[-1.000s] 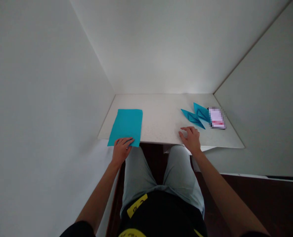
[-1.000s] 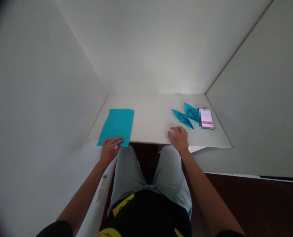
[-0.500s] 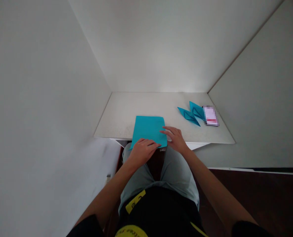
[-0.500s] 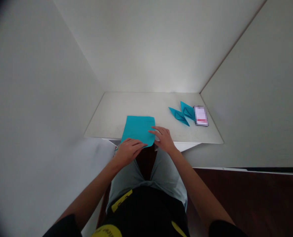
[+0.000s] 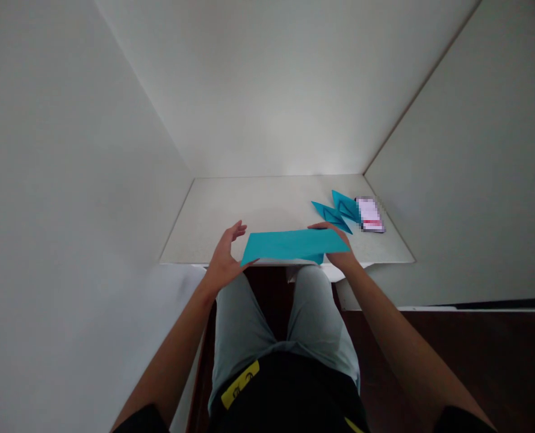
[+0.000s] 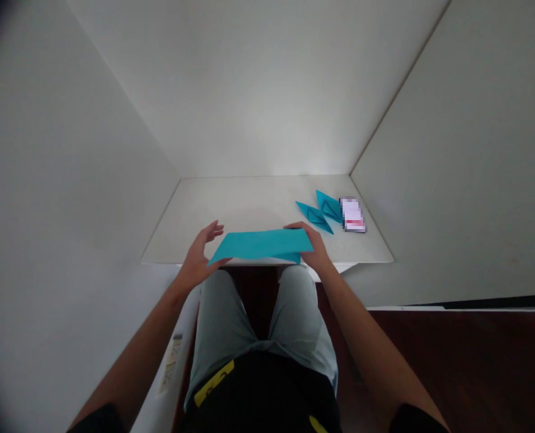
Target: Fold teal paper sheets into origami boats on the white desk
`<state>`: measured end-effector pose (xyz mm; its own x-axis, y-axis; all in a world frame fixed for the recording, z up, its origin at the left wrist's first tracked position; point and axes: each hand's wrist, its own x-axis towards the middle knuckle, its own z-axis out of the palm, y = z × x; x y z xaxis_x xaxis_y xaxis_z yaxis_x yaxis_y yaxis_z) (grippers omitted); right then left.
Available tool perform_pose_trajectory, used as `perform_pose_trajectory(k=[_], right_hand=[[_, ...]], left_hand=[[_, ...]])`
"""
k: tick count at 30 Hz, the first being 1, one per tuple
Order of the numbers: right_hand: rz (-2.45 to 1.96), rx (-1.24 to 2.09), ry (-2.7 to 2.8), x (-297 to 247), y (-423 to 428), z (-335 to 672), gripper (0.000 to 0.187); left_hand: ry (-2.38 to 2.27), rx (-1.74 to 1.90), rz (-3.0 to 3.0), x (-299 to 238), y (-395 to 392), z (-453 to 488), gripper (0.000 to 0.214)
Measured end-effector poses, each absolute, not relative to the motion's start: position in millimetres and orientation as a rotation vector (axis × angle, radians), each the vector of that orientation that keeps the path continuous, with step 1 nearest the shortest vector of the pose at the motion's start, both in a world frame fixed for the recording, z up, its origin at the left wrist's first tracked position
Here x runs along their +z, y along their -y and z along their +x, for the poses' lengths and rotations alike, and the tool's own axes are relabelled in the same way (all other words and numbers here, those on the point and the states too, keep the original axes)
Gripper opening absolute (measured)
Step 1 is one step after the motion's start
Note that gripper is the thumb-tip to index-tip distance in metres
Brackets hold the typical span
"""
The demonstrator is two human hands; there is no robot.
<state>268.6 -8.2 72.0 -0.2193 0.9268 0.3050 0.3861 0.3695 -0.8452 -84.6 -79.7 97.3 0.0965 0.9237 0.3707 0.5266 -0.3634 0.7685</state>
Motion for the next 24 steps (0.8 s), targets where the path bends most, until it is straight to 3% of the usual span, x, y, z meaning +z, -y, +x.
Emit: perform_pose_trajectory(k=[4, 10, 15, 18, 24], right_hand=[[-1.160, 1.007, 1.552, 83, -21, 265, 0.036], [-1.179, 1.197, 1.460, 44, -45, 267, 0.052], [-1.386, 0.933, 1.646, 5, -48, 266, 0.034], [-1.407, 0.785, 1.790, -7, -46, 263, 0.025], [-1.404, 0.650, 1.838, -20, -46, 263, 0.029]], left_hand=[[-1.362, 1.151, 1.634, 98, 36, -67, 0.054], [-1.357, 1.140, 1.417, 62, -13, -55, 0.038], [-1.699, 0.951, 1.545, 34, -24, -55, 0.012], [-1.908, 0.784, 1.753, 25, -19, -58, 0.008], [-2.050, 0.719, 1.950, 12, -7, -63, 0.017]])
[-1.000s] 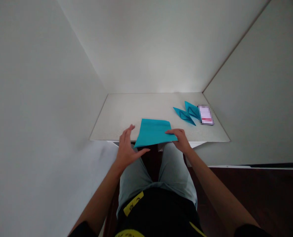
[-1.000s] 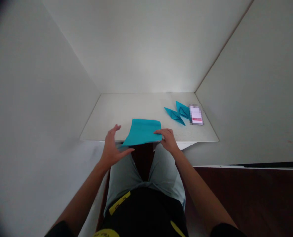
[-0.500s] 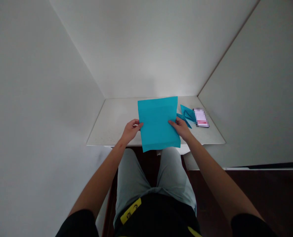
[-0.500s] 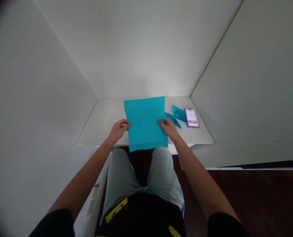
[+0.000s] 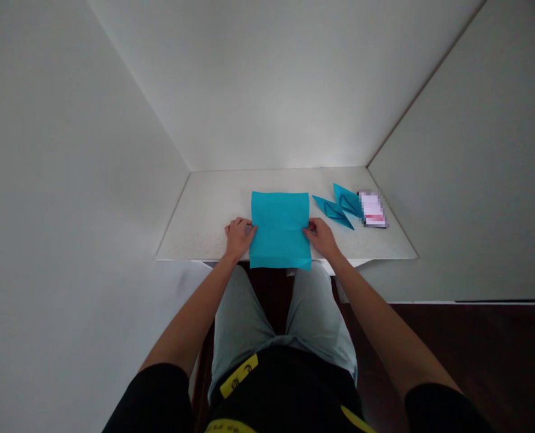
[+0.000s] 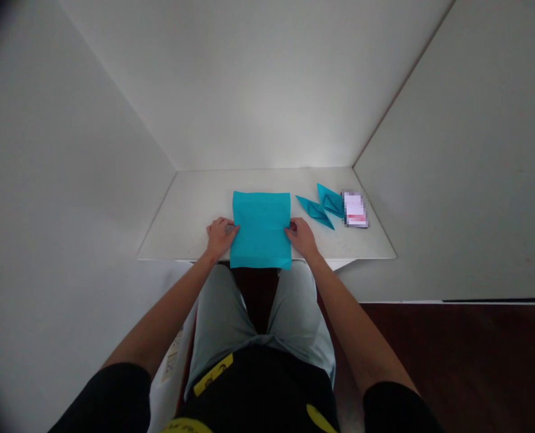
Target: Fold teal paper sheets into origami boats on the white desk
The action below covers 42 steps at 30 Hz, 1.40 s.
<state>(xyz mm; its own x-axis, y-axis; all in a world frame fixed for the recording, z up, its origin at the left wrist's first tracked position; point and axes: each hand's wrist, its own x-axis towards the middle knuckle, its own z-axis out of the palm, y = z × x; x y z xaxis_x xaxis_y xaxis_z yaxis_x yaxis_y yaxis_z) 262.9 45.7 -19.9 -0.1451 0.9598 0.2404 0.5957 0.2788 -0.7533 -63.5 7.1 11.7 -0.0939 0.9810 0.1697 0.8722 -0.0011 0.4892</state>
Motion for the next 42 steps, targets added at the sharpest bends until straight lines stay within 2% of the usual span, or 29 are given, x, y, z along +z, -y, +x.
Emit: perform_pose_trajectory(k=[6, 13, 17, 20, 22, 25, 28, 30, 36, 39, 42], right_hand=[[-1.403, 0.682, 1.765, -24, -47, 264, 0.048], [-1.428, 0.727, 1.712, -25, -49, 263, 0.059], [-1.414, 0.757, 1.685, -25, -49, 264, 0.061], [-1.399, 0.777, 1.688, -24, -49, 266, 0.055], [-1.390, 0.752, 1.710, -22, -50, 268, 0.041], [-1.365, 0.695, 1.739, -20, -52, 270, 0.019], [-1.345, 0.679, 1.736, -18, -54, 269, 0.012], [-1.356, 0.673, 1.717, -16, -54, 268, 0.014], [-1.428, 0.550, 1.655, 0, -41, 260, 0.030], [-1.382, 0.470, 1.842, 12, -24, 239, 0.036], [-1.308, 0.472, 2.178, 12, -3, 208, 0.047]], left_hand=[[-2.048, 0.779, 1.947, 10, -6, -63, 0.028], [-2.007, 0.792, 1.934, 11, -6, -63, 0.022], [-1.962, 0.781, 1.902, 8, -8, -66, 0.036], [-1.917, 0.796, 1.874, 7, -9, -69, 0.054], [-1.896, 0.802, 1.854, 7, -11, -71, 0.060], [-1.892, 0.760, 1.843, 9, -13, -71, 0.048], [-1.877, 0.724, 1.872, 13, -13, -69, 0.026], [-1.837, 0.738, 1.906, 16, -12, -69, 0.023], [-1.872, 0.867, 1.913, 30, -4, -78, 0.054], [-1.834, 0.840, 2.046, 32, 10, -64, 0.049], [-1.671, 0.610, 2.299, 25, 29, -35, 0.046]])
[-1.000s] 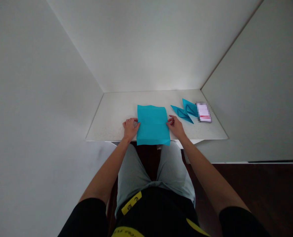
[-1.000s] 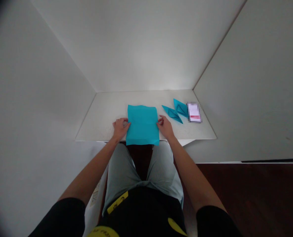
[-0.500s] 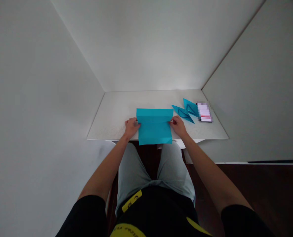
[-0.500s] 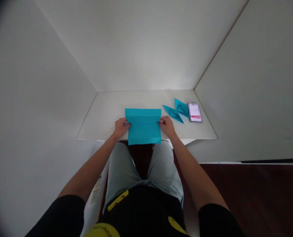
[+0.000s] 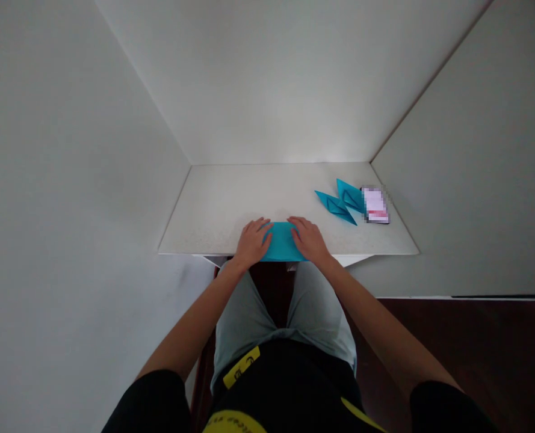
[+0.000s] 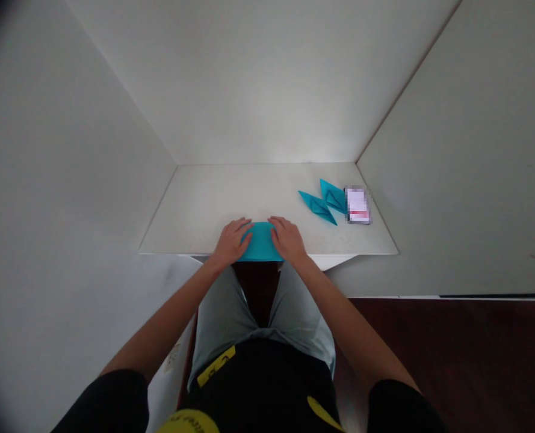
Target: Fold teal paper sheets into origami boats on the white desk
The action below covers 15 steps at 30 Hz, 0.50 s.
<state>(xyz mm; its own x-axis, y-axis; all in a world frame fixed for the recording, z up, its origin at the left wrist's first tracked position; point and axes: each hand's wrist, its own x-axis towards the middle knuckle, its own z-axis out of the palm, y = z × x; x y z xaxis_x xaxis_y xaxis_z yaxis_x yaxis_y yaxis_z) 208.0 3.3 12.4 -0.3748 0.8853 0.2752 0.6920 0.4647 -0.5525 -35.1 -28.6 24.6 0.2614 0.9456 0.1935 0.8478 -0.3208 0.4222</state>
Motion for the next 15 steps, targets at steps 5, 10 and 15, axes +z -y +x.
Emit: perform_pose_trajectory(k=[5, 10, 15], right_hand=[[-1.295, 0.455, 2.439, -7, 10, 178, 0.060], [-1.324, 0.374, 2.471, -17, -11, 194, 0.067], [-1.404, 0.310, 2.396, -22, -31, 224, 0.070]], left_hand=[[-1.701, 0.321, 2.404, 4, 38, -10, 0.066], [-1.686, 0.304, 2.434, 1, 15, -25, 0.072], [-1.769, 0.339, 2.382, 2, 7, -30, 0.083]])
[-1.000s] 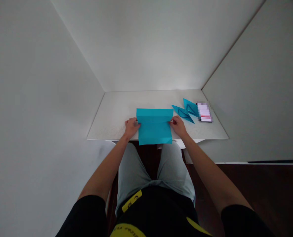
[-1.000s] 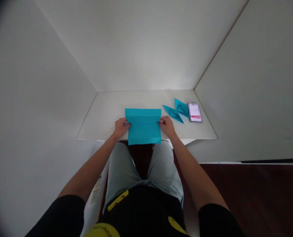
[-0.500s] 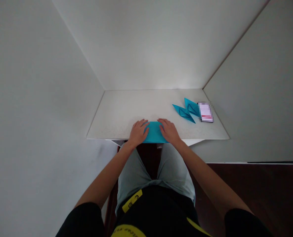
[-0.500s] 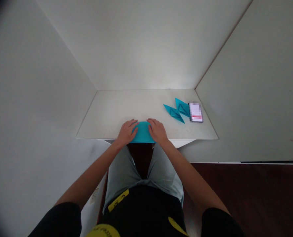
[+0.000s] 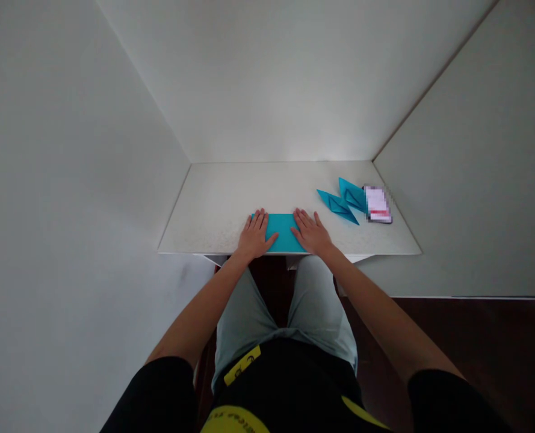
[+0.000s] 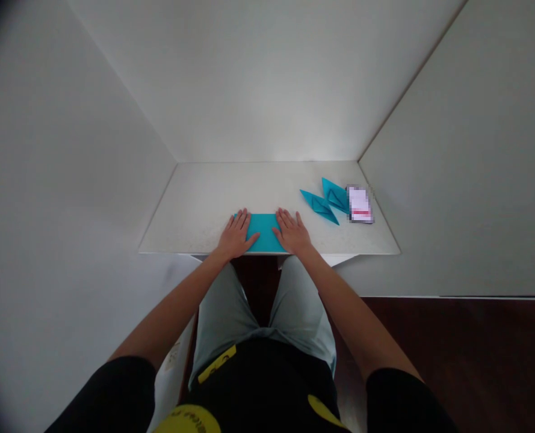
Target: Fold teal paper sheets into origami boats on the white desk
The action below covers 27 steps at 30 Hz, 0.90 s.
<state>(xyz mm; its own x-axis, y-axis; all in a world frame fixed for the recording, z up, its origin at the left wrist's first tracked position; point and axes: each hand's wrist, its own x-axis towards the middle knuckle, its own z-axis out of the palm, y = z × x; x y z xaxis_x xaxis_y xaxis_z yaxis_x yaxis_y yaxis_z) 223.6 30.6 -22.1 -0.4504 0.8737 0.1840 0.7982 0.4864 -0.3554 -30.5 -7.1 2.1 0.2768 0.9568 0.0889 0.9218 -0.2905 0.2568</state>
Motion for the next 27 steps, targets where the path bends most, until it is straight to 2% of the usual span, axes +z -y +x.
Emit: perform_pose_trajectory(k=[5, 12, 21, 23, 27], right_hand=[[-1.442, 0.216, 2.314, -20, -24, 220, 0.071], [-1.307, 0.363, 2.453, -21, -12, 183, 0.066], [-1.464, 0.303, 2.335, -28, -17, 239, 0.070], [-1.468, 0.301, 2.321, -27, -17, 244, 0.070], [-1.441, 0.321, 2.331, -22, -15, 246, 0.066]], left_hand=[[-1.779, 0.379, 2.376, 0, 10, -30, 0.093], [-1.763, 0.362, 2.401, 0, 10, -30, 0.098], [-1.815, 0.373, 2.337, 1, 10, -31, 0.101], [-1.834, 0.360, 2.342, 5, 12, -28, 0.096], [-1.656, 0.327, 2.513, 11, 31, -10, 0.070]])
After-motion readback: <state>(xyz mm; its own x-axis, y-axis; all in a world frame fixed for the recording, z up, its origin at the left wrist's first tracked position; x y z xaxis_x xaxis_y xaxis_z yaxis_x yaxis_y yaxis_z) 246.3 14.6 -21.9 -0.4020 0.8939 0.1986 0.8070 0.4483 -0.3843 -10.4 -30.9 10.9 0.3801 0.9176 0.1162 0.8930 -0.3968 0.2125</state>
